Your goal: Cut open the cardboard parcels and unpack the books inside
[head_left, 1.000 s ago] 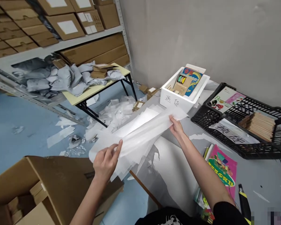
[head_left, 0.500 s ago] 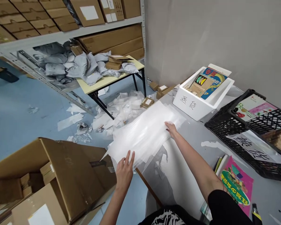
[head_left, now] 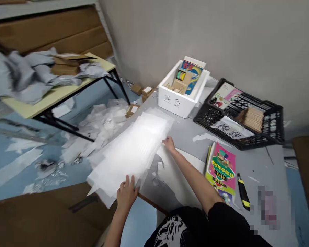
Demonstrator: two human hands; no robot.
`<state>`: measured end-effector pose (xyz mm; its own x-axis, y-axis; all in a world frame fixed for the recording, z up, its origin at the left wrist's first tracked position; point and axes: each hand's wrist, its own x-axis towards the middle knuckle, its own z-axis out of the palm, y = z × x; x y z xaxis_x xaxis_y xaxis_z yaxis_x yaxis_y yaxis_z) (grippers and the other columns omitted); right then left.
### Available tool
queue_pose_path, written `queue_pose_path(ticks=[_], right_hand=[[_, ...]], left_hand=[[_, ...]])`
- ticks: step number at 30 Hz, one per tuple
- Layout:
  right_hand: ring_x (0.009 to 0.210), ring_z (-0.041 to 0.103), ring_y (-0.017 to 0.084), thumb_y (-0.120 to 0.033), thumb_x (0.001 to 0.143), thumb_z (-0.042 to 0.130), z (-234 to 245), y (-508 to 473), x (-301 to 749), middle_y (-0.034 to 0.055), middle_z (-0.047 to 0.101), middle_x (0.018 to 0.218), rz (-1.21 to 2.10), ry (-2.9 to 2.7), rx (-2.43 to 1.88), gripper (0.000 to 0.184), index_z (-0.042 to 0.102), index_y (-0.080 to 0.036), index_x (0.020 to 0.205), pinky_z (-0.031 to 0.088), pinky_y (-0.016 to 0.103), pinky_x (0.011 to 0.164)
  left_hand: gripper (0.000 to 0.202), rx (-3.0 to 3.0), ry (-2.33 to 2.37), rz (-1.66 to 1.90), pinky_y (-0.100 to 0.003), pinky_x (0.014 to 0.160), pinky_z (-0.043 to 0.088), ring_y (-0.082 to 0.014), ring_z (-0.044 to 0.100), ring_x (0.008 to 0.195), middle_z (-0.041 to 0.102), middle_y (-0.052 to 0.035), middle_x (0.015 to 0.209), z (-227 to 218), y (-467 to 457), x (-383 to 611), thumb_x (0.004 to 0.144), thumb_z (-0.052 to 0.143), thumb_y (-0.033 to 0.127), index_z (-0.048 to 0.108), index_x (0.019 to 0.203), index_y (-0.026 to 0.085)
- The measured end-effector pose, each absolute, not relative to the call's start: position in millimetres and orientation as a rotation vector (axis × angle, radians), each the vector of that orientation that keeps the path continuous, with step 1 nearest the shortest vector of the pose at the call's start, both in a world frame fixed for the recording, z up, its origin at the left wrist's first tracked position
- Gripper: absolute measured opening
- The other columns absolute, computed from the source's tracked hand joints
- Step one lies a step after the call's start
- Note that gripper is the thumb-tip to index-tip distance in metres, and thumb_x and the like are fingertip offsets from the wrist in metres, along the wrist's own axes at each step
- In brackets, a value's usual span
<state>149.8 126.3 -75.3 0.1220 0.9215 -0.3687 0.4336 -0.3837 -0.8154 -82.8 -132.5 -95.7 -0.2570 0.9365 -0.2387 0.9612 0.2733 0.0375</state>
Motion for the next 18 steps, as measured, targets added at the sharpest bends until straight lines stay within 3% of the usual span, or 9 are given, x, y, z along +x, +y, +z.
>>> queue_pose_path(ticks=[4,6,9,12,15,18], right_hand=[[0.112,0.054,0.023,-0.033,0.089,0.056,-60.0,88.7,236.7,0.0097,0.052,0.129,0.852,-1.194,-2.097,0.035,0.054,-0.019,0.122,0.046,0.045,0.093],[0.129,0.037,0.029,-0.027,0.086,0.057,-51.9,69.2,289.4,0.0154,0.041,0.139,0.679,-1.102,-2.22,0.042,0.049,-0.016,0.126,0.032,0.046,0.106],[0.136,0.022,0.037,-0.023,0.079,0.056,-46.6,40.5,363.0,0.0245,0.03,0.142,0.508,-0.921,-2.41,0.054,0.042,-0.008,0.129,0.018,0.05,0.11],[0.133,0.028,0.04,-0.024,0.071,0.063,-53.1,18.0,409.7,0.0274,0.037,0.136,0.501,-0.794,-2.536,0.061,0.044,-0.006,0.126,0.02,0.051,0.108],[0.128,0.038,0.038,-0.025,0.066,0.068,-66.5,6.2,430.2,0.0247,0.05,0.126,0.575,-0.728,-2.596,0.059,0.049,-0.009,0.12,0.026,0.048,0.106],[0.125,0.044,0.034,-0.028,0.069,0.066,-77.4,3.1,440.6,0.022,0.055,0.122,0.629,-0.684,-2.617,0.05,0.053,-0.011,0.115,0.03,0.045,0.104]], left_hand=[[0.036,1.783,2.235,0.173,-0.046,0.084,0.051,-0.0316,0.056,0.108,0.061,-0.0166,0.118,-69.8,-83.2,-45.4,0.09,0.04,0.032,0.063,0.113,0.018],[0.035,1.74,1.959,0.349,-0.042,0.093,0.047,-0.0261,0.057,0.107,0.064,-0.0128,0.112,-53.3,-45.6,3.6,0.091,0.036,0.029,0.06,0.115,0.018],[0.038,1.593,1.628,0.331,-0.036,0.102,0.04,-0.0223,0.055,0.115,0.06,-0.014,0.123,-41.5,6.9,100.5,0.092,0.034,0.023,0.056,0.121,0.013],[0.039,1.592,1.482,0.251,-0.033,0.102,0.038,-0.0235,0.053,0.119,0.058,-0.0168,0.126,-50.5,41.5,188.8,0.091,0.041,0.025,0.053,0.125,0.01],[0.042,1.509,1.42,0.133,-0.04,0.096,0.042,-0.031,0.054,0.118,0.059,-0.0228,0.121,-71.3,62.3,242.6,0.091,0.045,0.034,0.055,0.121,0.006],[0.041,1.389,1.373,0.052,-0.044,0.089,0.047,-0.0298,0.058,0.109,0.061,-0.0175,0.115,-92.2,76.6,266.4,0.09,0.051,0.041,0.058,0.115,0.009]])
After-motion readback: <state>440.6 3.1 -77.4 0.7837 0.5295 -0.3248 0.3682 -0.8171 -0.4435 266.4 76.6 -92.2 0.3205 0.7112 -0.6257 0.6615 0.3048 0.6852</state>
